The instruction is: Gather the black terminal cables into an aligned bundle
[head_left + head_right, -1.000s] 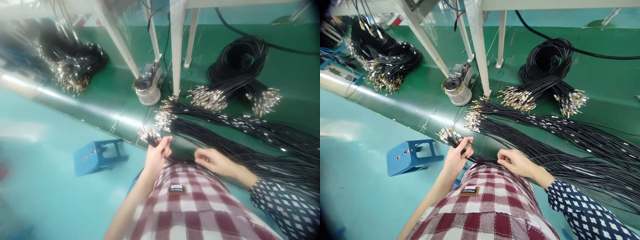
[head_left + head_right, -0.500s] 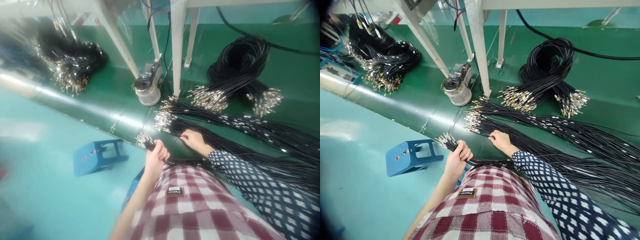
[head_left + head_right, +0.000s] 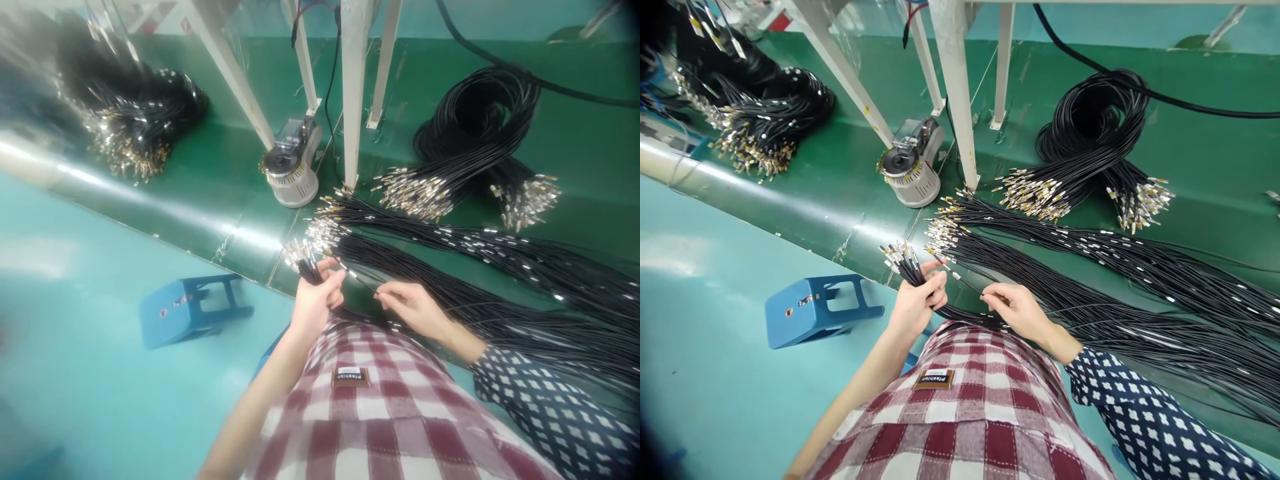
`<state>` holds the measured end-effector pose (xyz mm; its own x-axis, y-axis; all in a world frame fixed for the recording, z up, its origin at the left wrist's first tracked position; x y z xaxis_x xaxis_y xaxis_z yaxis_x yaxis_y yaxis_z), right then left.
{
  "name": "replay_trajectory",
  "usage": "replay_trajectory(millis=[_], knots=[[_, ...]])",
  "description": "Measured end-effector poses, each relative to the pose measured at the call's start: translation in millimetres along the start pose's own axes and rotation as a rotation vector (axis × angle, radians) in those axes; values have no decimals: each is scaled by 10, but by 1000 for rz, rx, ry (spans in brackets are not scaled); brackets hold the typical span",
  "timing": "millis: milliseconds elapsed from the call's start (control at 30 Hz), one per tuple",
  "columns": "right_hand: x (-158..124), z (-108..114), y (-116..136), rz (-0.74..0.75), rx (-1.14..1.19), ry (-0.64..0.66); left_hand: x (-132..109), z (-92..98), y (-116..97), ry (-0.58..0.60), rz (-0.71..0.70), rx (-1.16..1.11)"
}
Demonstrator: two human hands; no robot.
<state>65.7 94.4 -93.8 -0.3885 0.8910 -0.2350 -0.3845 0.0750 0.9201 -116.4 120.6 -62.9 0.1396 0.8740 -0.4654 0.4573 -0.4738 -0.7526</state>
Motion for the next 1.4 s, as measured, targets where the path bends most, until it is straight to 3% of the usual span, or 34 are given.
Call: replay_trajectory(millis=[133,467,600,700,767,867,1000,1067,1167,1300,1400], knots=[[-68,13,58,-7,69,27,27,-54,22,73,76,76],[-217,103,-28,-76,68,225,-30,-15,6,-57,-67,-9],[-39,141,296,57,-156,93,-66,-58,-17,-28,-78,-12],[136,36,609,168,-252,-48,-77,-63,-27,-22,-82,-15],[177,-48,647,207,-315,-82,-79,-47,-20,-42,-89,-17],[40,-48,315,192,-453,-52,-76,-7,7,-96,-103,-23],[-295,238,-366,12,-566,-1,-69,27,44,-125,-107,-45],[-349,344,-454,-40,-558,-14,-67,20,45,-109,-105,-44],[-206,272,-196,12,-421,-42,-73,-8,25,-91,-105,-39],[99,-53,245,38,-190,41,-93,-38,-4,-80,-95,-45],[182,-164,397,64,-125,43,-97,-36,-15,-70,-83,-58]])
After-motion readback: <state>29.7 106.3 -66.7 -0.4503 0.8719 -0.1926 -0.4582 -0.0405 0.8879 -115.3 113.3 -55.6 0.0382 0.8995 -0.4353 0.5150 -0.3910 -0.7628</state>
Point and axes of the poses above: each hand's wrist, its own x-axis towards the middle knuckle, its own z-axis out of the back of the hand, y = z × x, the point moved 5 cm from there along x, towards the middle knuckle, and after that the axes turned 4 degrees about y, right-handed, at the moved point
